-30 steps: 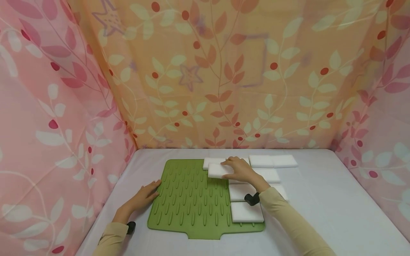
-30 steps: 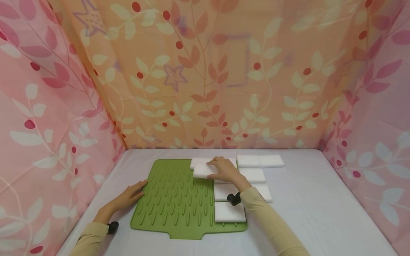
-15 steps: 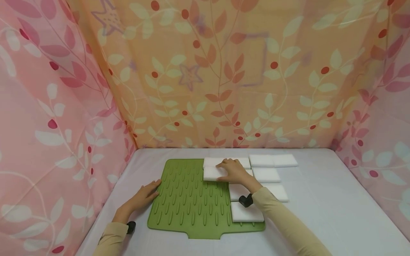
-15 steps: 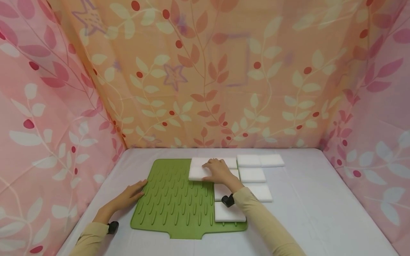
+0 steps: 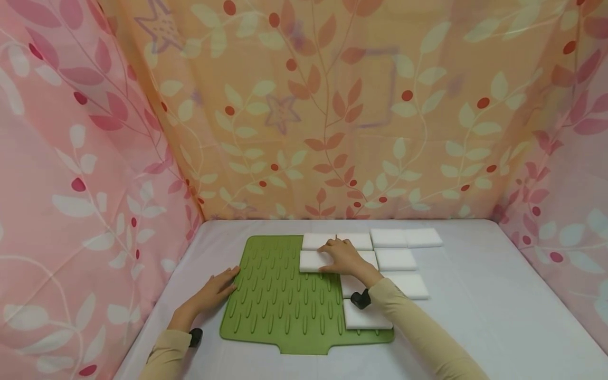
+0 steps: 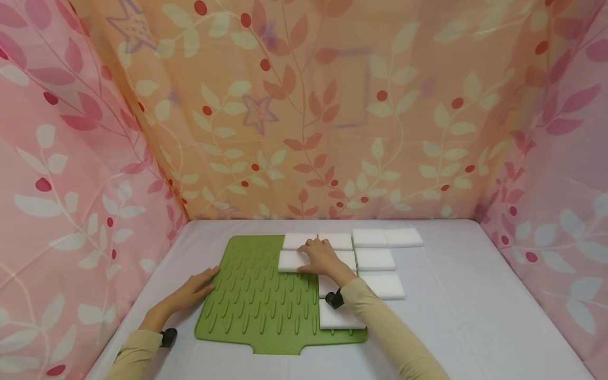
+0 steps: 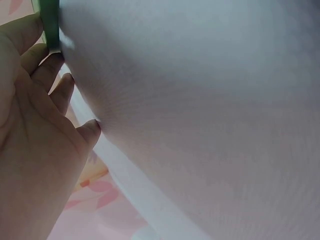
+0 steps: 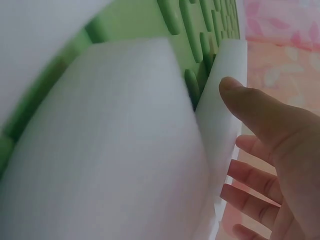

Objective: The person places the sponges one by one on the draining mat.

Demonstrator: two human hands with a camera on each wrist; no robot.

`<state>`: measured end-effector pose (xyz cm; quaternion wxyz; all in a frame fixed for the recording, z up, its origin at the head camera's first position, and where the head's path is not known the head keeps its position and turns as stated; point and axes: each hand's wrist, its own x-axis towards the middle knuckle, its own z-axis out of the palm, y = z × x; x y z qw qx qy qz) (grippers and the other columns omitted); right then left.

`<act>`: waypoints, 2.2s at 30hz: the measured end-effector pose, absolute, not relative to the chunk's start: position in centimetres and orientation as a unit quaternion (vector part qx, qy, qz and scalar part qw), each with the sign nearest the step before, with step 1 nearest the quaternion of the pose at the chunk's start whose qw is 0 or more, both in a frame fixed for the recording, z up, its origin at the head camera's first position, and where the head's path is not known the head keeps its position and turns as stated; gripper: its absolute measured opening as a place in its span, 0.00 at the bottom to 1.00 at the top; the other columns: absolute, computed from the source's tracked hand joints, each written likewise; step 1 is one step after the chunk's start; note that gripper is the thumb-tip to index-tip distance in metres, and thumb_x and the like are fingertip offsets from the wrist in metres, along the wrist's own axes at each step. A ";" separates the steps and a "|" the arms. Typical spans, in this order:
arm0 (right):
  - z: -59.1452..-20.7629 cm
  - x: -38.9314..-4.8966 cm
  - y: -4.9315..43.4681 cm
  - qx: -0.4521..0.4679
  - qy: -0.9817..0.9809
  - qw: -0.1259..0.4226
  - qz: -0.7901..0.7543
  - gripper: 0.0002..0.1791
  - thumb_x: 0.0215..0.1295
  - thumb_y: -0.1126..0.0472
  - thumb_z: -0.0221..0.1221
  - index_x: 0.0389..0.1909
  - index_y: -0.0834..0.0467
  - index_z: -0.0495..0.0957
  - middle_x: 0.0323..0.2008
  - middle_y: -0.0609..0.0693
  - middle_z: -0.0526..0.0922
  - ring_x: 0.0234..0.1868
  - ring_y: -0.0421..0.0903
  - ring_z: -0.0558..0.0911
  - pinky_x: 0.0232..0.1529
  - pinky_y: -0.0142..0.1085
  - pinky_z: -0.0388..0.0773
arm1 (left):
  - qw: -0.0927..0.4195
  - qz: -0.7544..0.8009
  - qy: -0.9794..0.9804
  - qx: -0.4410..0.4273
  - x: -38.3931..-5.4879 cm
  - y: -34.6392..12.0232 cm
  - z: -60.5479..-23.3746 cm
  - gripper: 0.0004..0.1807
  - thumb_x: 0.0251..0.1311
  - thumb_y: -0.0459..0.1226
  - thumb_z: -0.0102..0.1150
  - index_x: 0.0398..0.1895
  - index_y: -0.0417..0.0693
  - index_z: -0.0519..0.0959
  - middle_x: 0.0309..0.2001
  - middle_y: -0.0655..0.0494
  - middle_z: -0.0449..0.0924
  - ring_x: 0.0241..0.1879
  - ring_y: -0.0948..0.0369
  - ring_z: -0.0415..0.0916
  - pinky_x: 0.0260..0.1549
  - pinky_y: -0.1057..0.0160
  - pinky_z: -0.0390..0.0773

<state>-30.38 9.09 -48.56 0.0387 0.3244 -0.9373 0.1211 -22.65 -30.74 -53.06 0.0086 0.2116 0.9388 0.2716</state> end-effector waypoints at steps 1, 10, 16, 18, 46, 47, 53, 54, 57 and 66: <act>-48.6 -30.4 9.1 0.324 -0.938 0.037 0.121 0.32 0.49 0.38 0.65 0.53 0.51 0.77 0.47 0.51 0.78 0.49 0.52 0.76 0.51 0.52 0.66 | 0.010 0.273 0.939 0.211 -22.7 -30.7 -53.1 0.30 0.66 0.38 0.50 0.68 0.36 0.57 0.67 0.38 0.58 0.66 0.39 0.53 0.57 0.28 0.44; -48.9 -30.6 8.8 0.329 -0.936 0.038 0.115 0.32 0.49 0.38 0.64 0.54 0.50 0.77 0.47 0.50 0.77 0.49 0.52 0.75 0.52 0.51 0.65 | 0.015 0.274 0.939 0.209 -22.7 -30.7 -53.0 0.30 0.66 0.38 0.50 0.68 0.36 0.57 0.67 0.37 0.58 0.67 0.39 0.52 0.57 0.28 0.44; -49.0 -30.6 8.8 0.325 -0.939 0.041 0.107 0.32 0.49 0.37 0.64 0.54 0.49 0.77 0.47 0.50 0.77 0.50 0.50 0.75 0.53 0.51 0.65 | 0.011 0.274 0.938 0.213 -22.7 -30.7 -53.1 0.30 0.65 0.37 0.50 0.68 0.35 0.57 0.67 0.37 0.58 0.66 0.38 0.53 0.56 0.27 0.44; -48.9 -30.6 8.9 0.323 -0.939 0.043 0.106 0.32 0.48 0.37 0.65 0.53 0.49 0.77 0.47 0.50 0.77 0.50 0.50 0.75 0.53 0.51 0.64 | 0.012 0.274 0.938 0.211 -22.7 -30.7 -53.1 0.30 0.66 0.37 0.50 0.68 0.35 0.57 0.67 0.37 0.58 0.66 0.38 0.53 0.57 0.28 0.44; -47.9 -30.9 12.8 0.321 -0.939 0.060 0.102 0.30 0.48 0.38 0.65 0.51 0.50 0.79 0.44 0.48 0.78 0.45 0.49 0.76 0.53 0.55 0.65 | 0.016 0.277 0.939 0.206 -22.4 -30.5 -52.8 0.30 0.66 0.37 0.50 0.68 0.35 0.57 0.67 0.36 0.57 0.67 0.39 0.52 0.58 0.29 0.42; -48.0 -31.0 13.1 0.320 -0.940 0.061 0.105 0.30 0.48 0.39 0.65 0.51 0.51 0.79 0.44 0.48 0.78 0.46 0.49 0.76 0.53 0.54 0.65 | 0.018 0.277 0.939 0.204 -22.4 -30.5 -52.8 0.30 0.66 0.37 0.50 0.68 0.35 0.57 0.67 0.36 0.57 0.67 0.39 0.52 0.58 0.29 0.42; -48.1 -31.6 14.7 0.305 -0.943 0.071 0.114 0.29 0.49 0.39 0.65 0.50 0.51 0.79 0.45 0.48 0.78 0.48 0.50 0.75 0.52 0.53 0.65 | 0.016 0.277 0.938 0.206 -22.3 -30.4 -52.7 0.29 0.66 0.36 0.50 0.68 0.34 0.57 0.67 0.35 0.57 0.66 0.38 0.52 0.57 0.28 0.42; -48.0 -31.7 14.9 0.301 -0.944 0.073 0.116 0.29 0.49 0.39 0.65 0.50 0.51 0.80 0.45 0.48 0.78 0.48 0.50 0.75 0.52 0.53 0.65 | 0.014 0.276 0.938 0.208 -22.3 -30.4 -52.8 0.29 0.66 0.36 0.50 0.67 0.34 0.57 0.66 0.35 0.57 0.66 0.38 0.52 0.57 0.28 0.42; -47.8 -31.8 15.8 0.291 -0.946 0.078 0.121 0.27 0.51 0.41 0.65 0.50 0.51 0.80 0.45 0.48 0.78 0.48 0.51 0.75 0.51 0.54 0.65 | 0.010 0.275 0.938 0.211 -22.3 -30.4 -52.9 0.29 0.66 0.36 0.50 0.67 0.34 0.58 0.66 0.35 0.58 0.66 0.38 0.52 0.57 0.28 0.42; -47.7 -32.2 18.6 0.265 -0.951 0.108 0.120 0.23 0.53 0.46 0.65 0.48 0.53 0.81 0.45 0.51 0.79 0.47 0.55 0.76 0.51 0.56 0.65 | 0.007 0.270 0.940 0.210 -22.4 -30.6 -53.3 0.29 0.66 0.36 0.50 0.67 0.34 0.58 0.66 0.36 0.58 0.66 0.38 0.53 0.57 0.27 0.43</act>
